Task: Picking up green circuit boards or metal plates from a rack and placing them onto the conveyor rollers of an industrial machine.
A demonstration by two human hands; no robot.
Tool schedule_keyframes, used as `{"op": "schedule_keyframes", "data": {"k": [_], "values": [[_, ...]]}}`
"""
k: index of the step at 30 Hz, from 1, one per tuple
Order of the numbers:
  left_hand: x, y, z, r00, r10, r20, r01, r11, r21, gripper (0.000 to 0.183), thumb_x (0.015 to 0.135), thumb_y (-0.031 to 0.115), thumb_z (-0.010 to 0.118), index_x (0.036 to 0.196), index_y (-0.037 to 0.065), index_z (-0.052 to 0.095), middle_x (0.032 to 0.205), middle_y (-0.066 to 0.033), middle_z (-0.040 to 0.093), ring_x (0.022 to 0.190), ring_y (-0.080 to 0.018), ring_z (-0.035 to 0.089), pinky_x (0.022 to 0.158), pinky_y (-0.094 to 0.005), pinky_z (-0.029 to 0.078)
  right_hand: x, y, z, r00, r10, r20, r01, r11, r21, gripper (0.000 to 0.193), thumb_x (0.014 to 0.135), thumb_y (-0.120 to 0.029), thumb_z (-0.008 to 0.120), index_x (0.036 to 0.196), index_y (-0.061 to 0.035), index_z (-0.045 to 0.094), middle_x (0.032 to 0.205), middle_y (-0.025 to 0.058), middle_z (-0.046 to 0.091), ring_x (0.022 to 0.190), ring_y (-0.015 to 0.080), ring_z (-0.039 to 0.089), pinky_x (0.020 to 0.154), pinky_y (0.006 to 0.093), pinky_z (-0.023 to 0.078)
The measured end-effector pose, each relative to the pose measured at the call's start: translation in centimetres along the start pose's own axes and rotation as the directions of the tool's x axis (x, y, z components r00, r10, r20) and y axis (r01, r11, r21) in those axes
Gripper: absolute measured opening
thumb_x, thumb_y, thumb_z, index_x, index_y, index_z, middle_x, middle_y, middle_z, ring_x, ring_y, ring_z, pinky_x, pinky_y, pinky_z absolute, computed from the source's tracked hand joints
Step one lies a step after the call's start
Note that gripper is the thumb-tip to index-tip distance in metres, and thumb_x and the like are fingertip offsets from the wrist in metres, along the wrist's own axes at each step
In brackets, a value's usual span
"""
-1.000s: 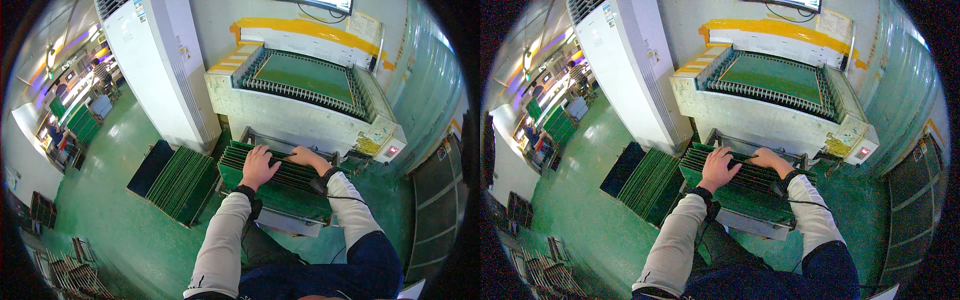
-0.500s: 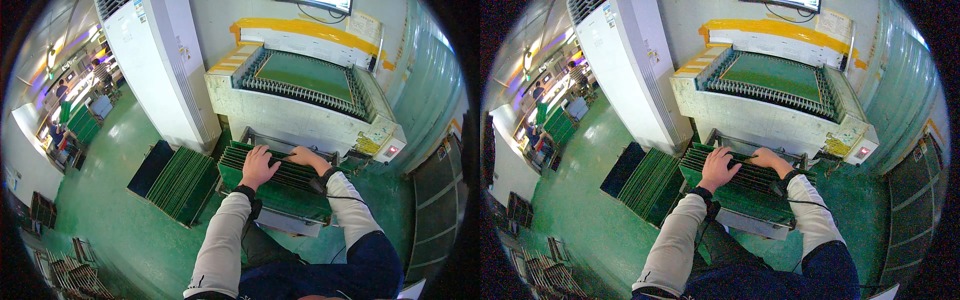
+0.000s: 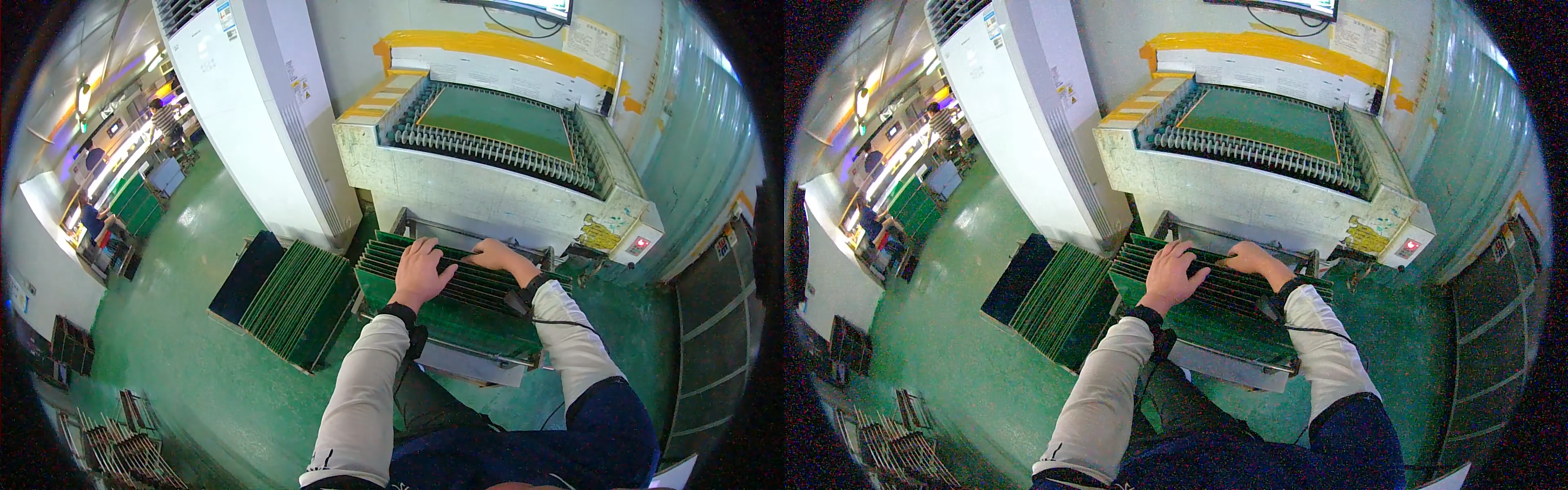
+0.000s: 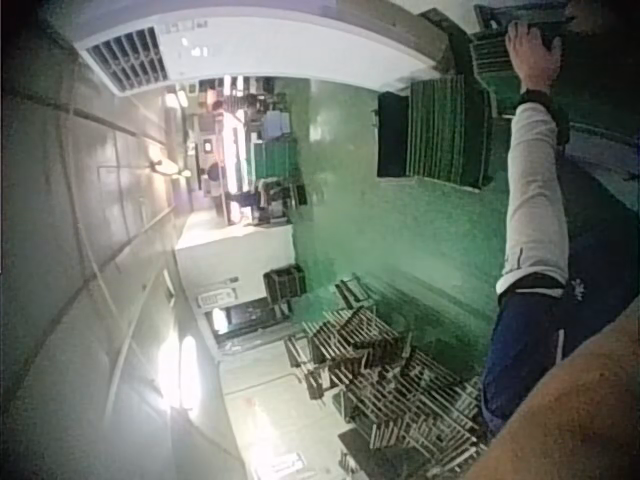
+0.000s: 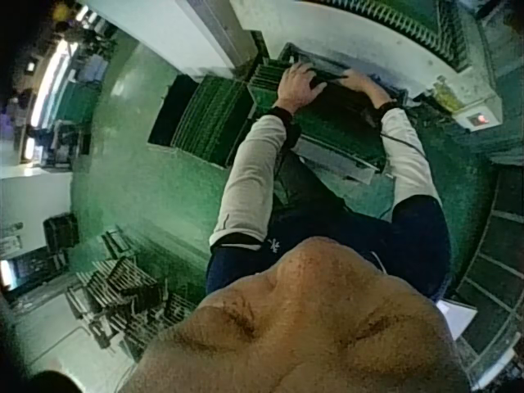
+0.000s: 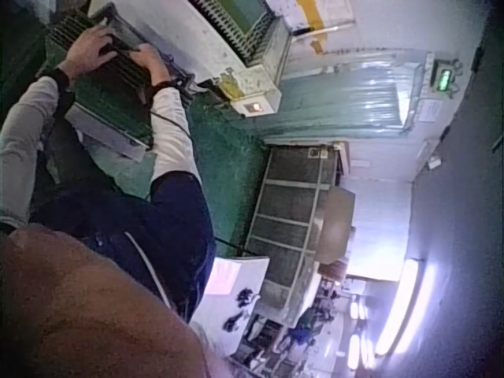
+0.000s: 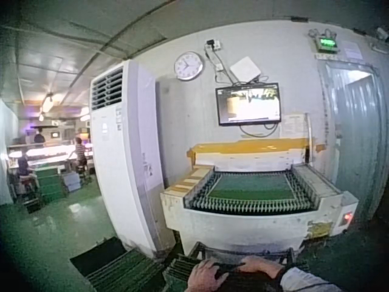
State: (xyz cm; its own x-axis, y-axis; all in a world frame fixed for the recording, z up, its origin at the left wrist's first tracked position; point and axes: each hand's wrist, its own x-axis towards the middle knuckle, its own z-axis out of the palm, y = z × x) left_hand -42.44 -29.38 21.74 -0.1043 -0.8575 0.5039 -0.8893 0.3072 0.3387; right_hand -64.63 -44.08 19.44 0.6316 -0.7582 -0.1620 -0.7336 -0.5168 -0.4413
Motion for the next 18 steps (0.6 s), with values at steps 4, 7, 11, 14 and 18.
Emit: {"op": "schedule_keyframes", "data": {"k": [4,7,11,14,18], "values": [[0.04,0.0,0.05,1.0,-0.004,0.009,0.004,1.0,0.002,0.044,0.087,0.044,0.076,0.104,0.003,0.075,0.14,-0.0156,0.06,0.137,-0.035,0.049,0.114,-0.0477,0.04,0.11,0.2,0.16,1.0,-0.002,-0.007,0.002,1.0,0.002,0.057,0.089,-0.058,0.073,0.103,-0.0028,0.078,0.093,0.0242,0.075,0.083,0.0379,0.072,0.078,0.0442,0.055],[0.05,-0.02,0.15,1.0,-0.002,0.007,0.002,1.0,0.001,0.044,0.087,0.044,0.075,0.104,0.003,0.075,0.14,-0.0156,0.06,0.138,-0.0348,0.049,0.114,-0.0477,0.04,0.13,0.5,0.28,1.0,-0.006,-0.015,0.006,1.0,0.005,0.058,0.089,-0.059,0.072,0.103,-0.0028,0.078,0.093,0.0244,0.075,0.083,0.0383,0.072,0.078,0.0439,0.055],[-0.03,-0.11,0.17,1.0,-0.004,0.006,0.004,1.0,0.006,0.044,0.088,0.044,0.075,0.105,0.003,0.075,0.14,-0.0157,0.06,0.138,-0.0347,0.049,0.115,-0.0478,0.04,0.25,0.27,0.27,1.0,0.009,-0.008,-0.009,1.0,-0.01,0.059,0.089,-0.059,0.072,0.102,-0.0021,0.078,0.092,0.0245,0.074,0.082,0.0395,0.071,0.078,0.044,0.055],[0.01,-0.01,0.09,1.0,-0.004,0.011,0.004,1.0,0.005,0.045,0.088,0.044,0.075,0.105,0.003,0.075,0.14,-0.0158,0.06,0.138,-0.0346,0.049,0.115,-0.0478,0.04,0.17,0.26,0.2,1.0,0.002,-0.01,-0.002,1.0,-0.014,0.059,0.09,-0.059,0.071,0.101,-0.0015,0.077,0.091,0.0245,0.074,0.081,0.0397,0.071,0.077,0.0443,0.055],[-0.02,-0.01,-0.03,1.0,-0.006,0.015,0.006,1.0,0.007,0.045,0.088,0.044,0.075,0.106,0.003,0.075,0.14,-0.0157,0.06,0.138,-0.0346,0.049,0.115,-0.0478,0.04,0.08,0.23,0.24,0.999,-0.028,-0.022,0.028,1.0,-0.002,0.06,0.09,-0.06,0.071,0.1,-0.001,0.077,0.089,0.0252,0.073,0.08,0.0392,0.07,0.076,0.0449,0.054]]}}
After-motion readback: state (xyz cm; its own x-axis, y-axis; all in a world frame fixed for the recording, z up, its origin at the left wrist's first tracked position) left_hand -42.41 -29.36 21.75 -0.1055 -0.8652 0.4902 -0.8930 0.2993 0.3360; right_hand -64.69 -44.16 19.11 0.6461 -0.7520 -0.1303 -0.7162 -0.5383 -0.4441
